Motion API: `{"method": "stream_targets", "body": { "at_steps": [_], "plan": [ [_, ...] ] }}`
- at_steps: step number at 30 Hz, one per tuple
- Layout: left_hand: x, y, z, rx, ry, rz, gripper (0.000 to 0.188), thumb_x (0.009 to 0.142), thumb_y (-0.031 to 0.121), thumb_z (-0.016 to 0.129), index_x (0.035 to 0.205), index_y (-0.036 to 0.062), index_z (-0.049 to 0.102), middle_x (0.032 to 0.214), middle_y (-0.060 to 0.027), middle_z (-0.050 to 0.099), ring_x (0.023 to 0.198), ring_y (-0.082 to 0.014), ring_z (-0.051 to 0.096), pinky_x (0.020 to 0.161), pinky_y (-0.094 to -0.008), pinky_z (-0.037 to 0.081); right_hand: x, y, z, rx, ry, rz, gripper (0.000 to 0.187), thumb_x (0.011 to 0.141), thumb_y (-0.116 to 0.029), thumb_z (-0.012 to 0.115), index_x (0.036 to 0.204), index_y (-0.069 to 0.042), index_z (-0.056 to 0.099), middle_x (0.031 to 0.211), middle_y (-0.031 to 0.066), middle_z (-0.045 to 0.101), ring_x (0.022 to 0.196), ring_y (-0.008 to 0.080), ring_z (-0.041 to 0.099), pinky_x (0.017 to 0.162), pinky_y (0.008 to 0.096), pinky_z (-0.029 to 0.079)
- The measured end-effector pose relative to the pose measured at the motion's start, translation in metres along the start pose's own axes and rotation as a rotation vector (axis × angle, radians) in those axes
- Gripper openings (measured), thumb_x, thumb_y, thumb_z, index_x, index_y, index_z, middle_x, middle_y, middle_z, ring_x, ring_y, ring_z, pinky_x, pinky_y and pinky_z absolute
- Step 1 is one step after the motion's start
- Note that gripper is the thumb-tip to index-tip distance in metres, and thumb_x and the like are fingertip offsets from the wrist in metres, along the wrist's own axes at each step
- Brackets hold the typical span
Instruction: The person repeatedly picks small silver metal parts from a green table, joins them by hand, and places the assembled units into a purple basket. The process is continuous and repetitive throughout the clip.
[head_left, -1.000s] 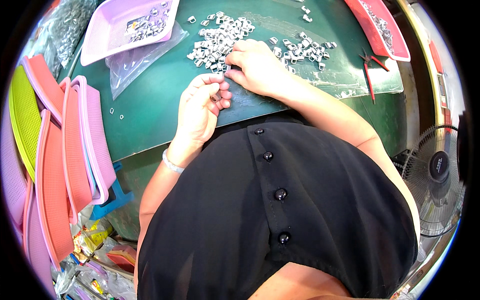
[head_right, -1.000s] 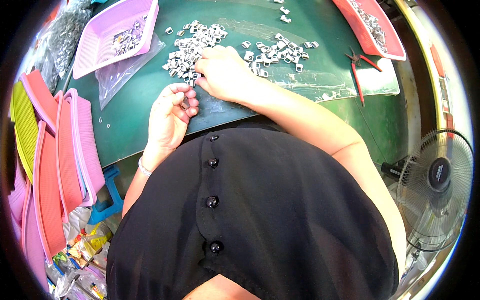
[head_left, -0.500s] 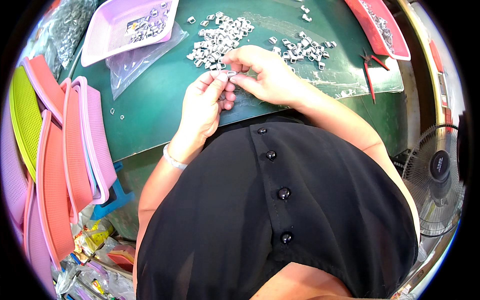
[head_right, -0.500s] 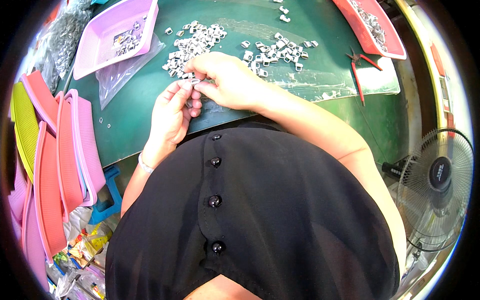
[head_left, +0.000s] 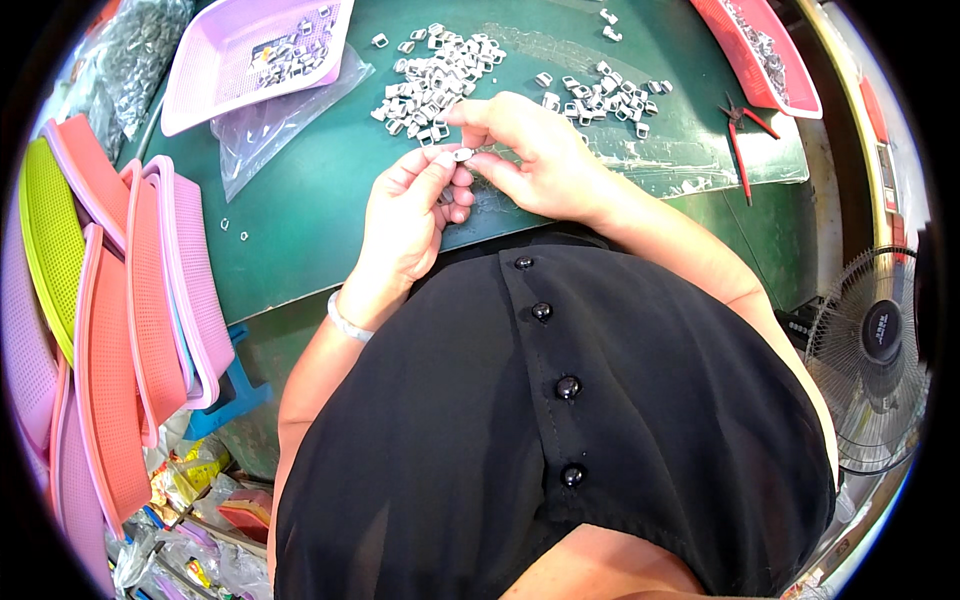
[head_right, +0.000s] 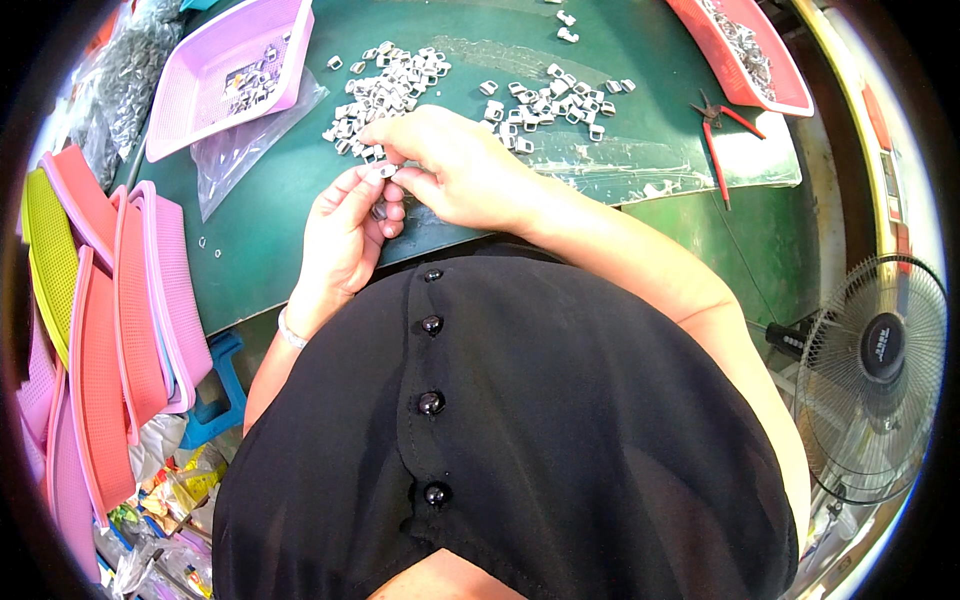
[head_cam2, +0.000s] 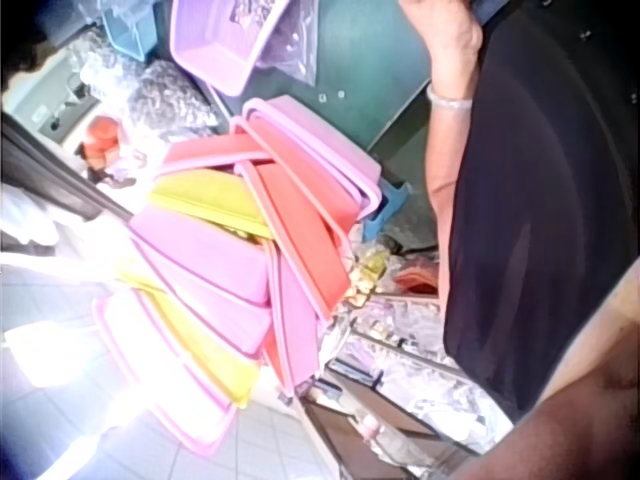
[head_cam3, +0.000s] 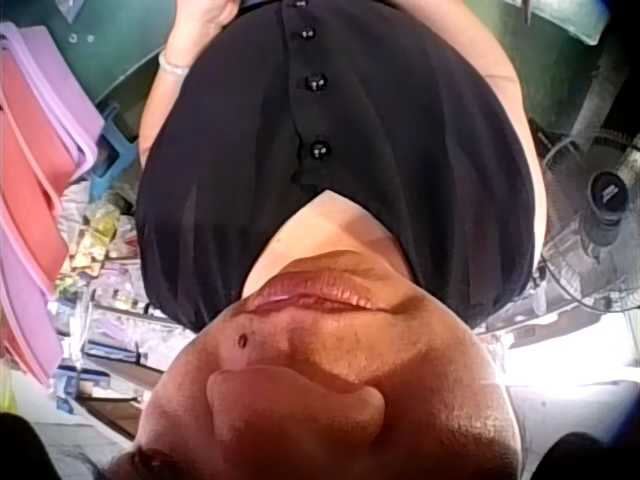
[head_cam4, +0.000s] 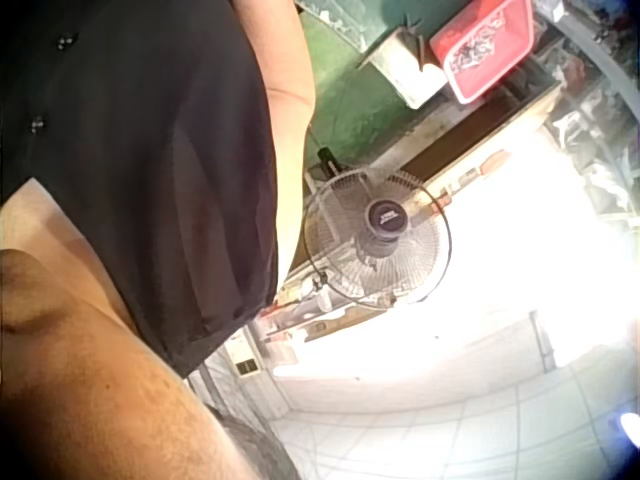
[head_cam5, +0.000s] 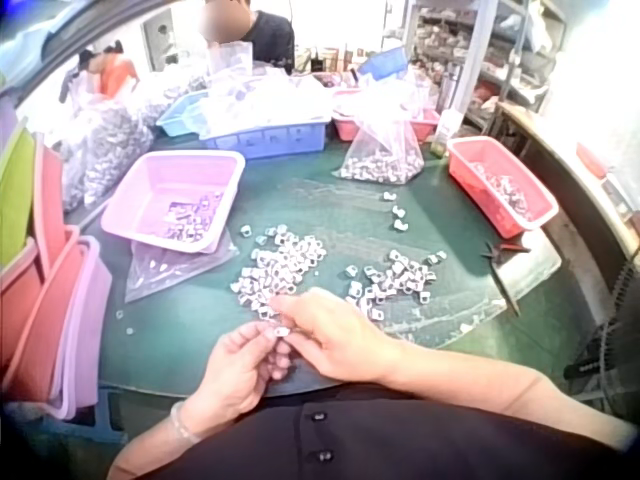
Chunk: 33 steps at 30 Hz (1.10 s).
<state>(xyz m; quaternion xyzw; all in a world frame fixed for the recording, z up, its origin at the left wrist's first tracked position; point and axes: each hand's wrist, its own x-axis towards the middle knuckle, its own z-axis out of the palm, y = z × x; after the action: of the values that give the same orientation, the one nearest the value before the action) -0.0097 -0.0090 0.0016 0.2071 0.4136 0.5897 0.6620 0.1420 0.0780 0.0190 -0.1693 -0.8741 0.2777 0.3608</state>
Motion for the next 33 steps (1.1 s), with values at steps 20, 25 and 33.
{"method": "stream_targets", "body": {
  "at_steps": [20, 25, 33],
  "plan": [
    [-0.0033, 0.0010, 0.0029, -0.006, 0.034, 0.023, 0.013, 0.087, 0.017, 0.059, 0.090, 0.0042, 0.058, 0.071, -0.0015, 0.057, 0.058, -0.0085, 0.052, 0.051, -0.0207, 0.041, -0.0043, 0.0004, 0.0013, 0.158, 0.000, 0.111, 0.042, 0.075, 0.001, 0.063, 0.115, -0.006, 0.054, 0.086, 0.0048, 0.060, 0.080, 0.0142, 0.060, 0.075, 0.0274, 0.048],
    [-0.0035, 0.0015, 0.0026, 0.035, 0.017, -0.026, 0.014, 0.087, 0.016, 0.059, 0.090, 0.0028, 0.058, 0.072, -0.0018, 0.058, 0.058, -0.0079, 0.053, 0.051, -0.0196, 0.041, -0.0046, -0.0006, 0.0015, 0.089, -0.012, 0.082, 0.042, 0.074, 0.001, 0.063, 0.115, -0.007, 0.054, 0.087, 0.0056, 0.060, 0.080, 0.0156, 0.060, 0.074, 0.0283, 0.049],
    [-0.0024, -0.0007, 0.0019, 0.056, 0.014, 0.022, 0.012, 0.085, 0.008, 0.059, 0.095, 0.0019, 0.057, 0.079, -0.0019, 0.059, 0.062, -0.0079, 0.054, 0.055, -0.0192, 0.044, -0.0054, 0.0011, 0.0042, 0.123, -0.037, 0.128, 0.043, 0.075, 0.002, 0.061, 0.116, -0.006, 0.052, 0.095, 0.0081, 0.059, 0.085, 0.0181, 0.060, 0.076, 0.0292, 0.049]
  ]
}}
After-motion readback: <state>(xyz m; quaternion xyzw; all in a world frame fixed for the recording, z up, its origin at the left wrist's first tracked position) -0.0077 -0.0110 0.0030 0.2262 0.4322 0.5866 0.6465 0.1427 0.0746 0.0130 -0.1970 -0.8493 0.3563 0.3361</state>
